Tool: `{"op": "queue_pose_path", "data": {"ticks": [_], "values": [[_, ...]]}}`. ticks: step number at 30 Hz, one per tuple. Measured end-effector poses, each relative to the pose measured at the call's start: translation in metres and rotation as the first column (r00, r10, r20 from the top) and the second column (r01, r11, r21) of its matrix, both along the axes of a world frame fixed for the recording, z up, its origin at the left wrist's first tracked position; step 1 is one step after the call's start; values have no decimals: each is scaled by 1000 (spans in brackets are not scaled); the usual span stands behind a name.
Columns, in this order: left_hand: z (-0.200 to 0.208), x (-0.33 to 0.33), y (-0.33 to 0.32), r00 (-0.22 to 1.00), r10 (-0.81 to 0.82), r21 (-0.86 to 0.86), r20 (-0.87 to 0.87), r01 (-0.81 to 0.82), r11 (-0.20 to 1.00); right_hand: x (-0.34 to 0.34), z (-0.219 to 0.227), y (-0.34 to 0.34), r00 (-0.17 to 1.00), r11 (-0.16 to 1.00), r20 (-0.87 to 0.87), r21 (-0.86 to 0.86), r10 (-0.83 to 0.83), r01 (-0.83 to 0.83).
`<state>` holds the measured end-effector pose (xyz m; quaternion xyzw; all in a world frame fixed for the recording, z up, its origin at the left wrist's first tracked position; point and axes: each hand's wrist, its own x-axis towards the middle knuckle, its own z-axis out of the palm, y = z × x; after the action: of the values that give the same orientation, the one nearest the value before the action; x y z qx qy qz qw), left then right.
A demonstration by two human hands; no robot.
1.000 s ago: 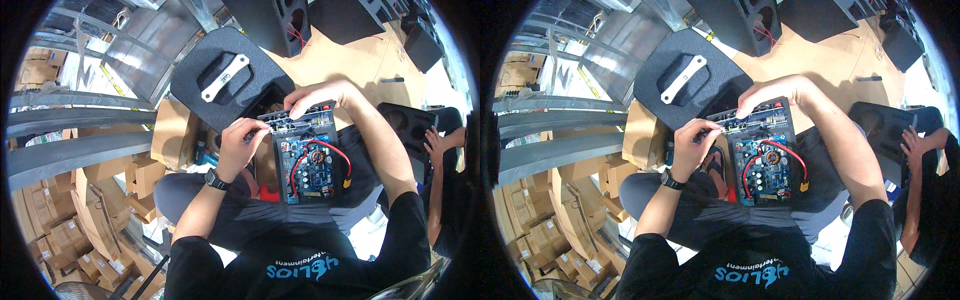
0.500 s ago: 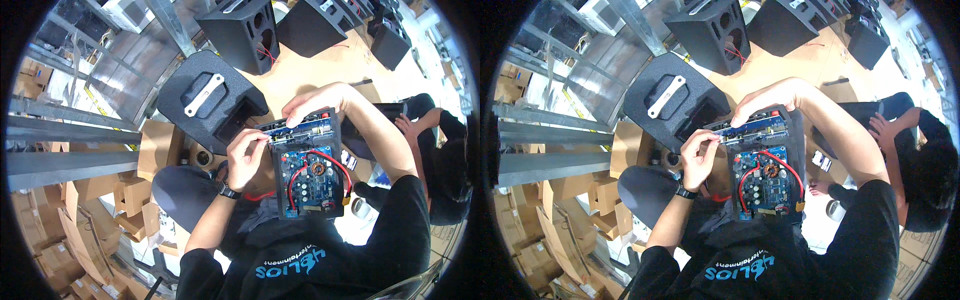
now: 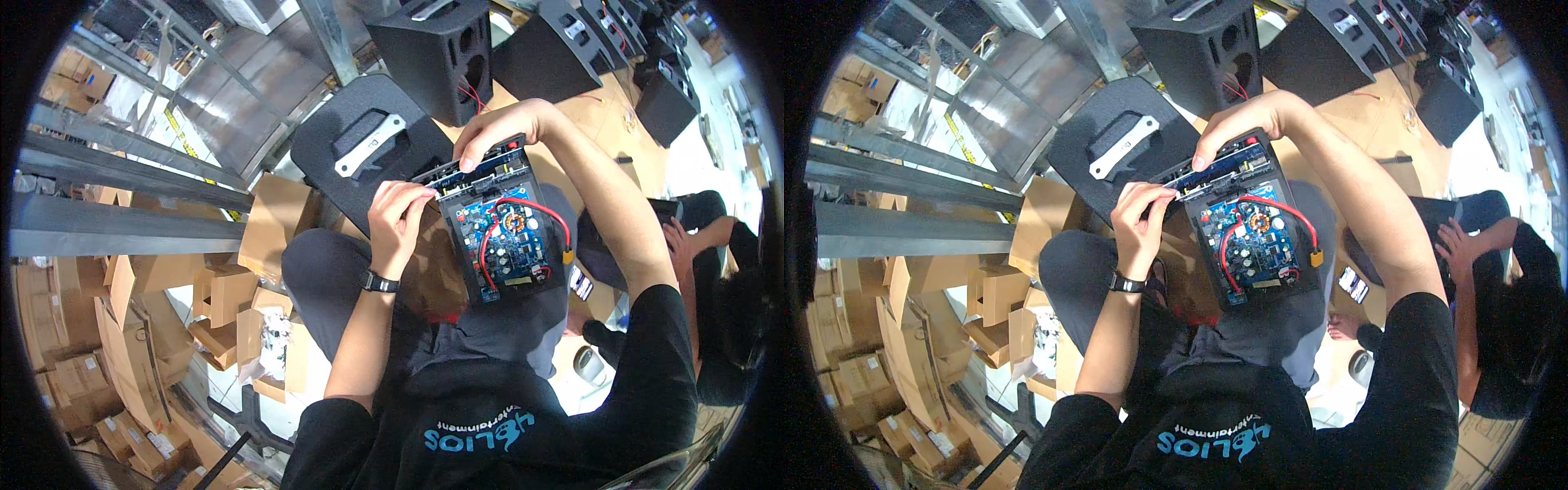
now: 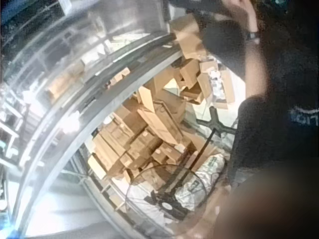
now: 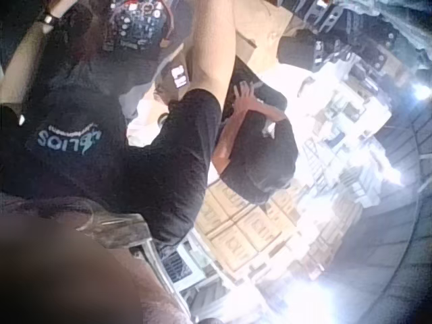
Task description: The person sits on the floor and assembles an electronic device by connecting wires and components to a circuit board. They use their hands to plug in connectors and adjust parts within a foam-lined case.
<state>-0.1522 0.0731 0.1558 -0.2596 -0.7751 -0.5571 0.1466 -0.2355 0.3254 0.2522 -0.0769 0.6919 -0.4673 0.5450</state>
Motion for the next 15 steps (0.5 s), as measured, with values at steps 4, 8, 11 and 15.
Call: {"op": "queue_pose_path", "data": {"ticks": [4,8,11,15], "values": [[-10,-4,-8,994,95,-15,46,-95,995,-28,-16,-12,997,998,28,15,66,-66],[-21,-7,-7,983,164,-7,85,-164,986,-52,-29,-22,993,996,77,-6,92,-92],[-25,-16,-7,965,211,6,154,-215,977,-71,-33,-30,995,996,56,15,83,-84],[-26,-37,-15,947,297,73,122,-307,949,-101,-34,-47,994,995,30,20,102,-102]]}}
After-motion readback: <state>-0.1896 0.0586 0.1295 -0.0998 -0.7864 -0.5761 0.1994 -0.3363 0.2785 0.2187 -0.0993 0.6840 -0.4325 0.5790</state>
